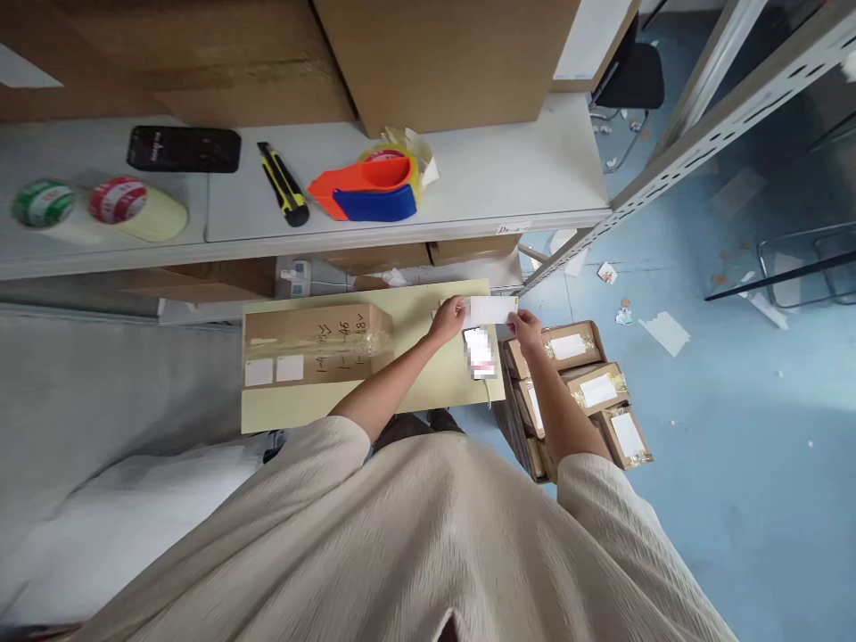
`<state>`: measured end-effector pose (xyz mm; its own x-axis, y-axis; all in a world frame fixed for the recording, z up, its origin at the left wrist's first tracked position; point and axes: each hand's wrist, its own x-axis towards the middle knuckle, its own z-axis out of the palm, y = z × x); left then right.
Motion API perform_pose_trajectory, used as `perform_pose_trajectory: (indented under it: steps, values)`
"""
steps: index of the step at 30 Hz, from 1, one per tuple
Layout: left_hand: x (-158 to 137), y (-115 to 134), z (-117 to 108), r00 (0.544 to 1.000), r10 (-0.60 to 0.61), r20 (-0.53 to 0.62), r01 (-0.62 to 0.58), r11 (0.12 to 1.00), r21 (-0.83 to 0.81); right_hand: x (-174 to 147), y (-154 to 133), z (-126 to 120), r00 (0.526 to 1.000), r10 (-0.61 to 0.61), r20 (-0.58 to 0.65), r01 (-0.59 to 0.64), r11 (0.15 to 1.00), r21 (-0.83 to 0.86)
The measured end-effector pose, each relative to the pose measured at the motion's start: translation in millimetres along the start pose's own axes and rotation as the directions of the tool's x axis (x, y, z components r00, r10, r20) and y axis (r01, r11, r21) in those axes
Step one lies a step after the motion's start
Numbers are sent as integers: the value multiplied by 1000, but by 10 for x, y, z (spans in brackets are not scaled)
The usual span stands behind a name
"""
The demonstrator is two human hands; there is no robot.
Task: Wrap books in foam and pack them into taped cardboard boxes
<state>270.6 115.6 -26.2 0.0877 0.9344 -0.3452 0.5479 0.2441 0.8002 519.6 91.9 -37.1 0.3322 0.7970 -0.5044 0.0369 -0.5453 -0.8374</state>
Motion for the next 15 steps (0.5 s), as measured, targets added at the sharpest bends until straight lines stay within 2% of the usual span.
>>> perform_pose_trajectory:
  steps: [2,5,11,13,15]
  values:
    - [-59,81,-162,993,-30,-116,-2,964,-267,-153,-128,88,996,-45,73,41,997,62]
    - [-204,133,-498,978,-81,-192,-24,871,-491,-357,-344,275,982,-82,169,64,992,109]
    - [-693,-31,-1278,974,-95,-207,-54,786,-616,-675,-692,842,928,-166,332,161,986,44]
    - [-896,-133,-1519,980,-97,-177,-34,783,-621,-782,-779,1056,909,-212,359,237,971,-26]
    - [-1095,-243,-1733,982,-105,-155,-16,780,-626,-921,-876,1275,883,-315,347,370,924,-100]
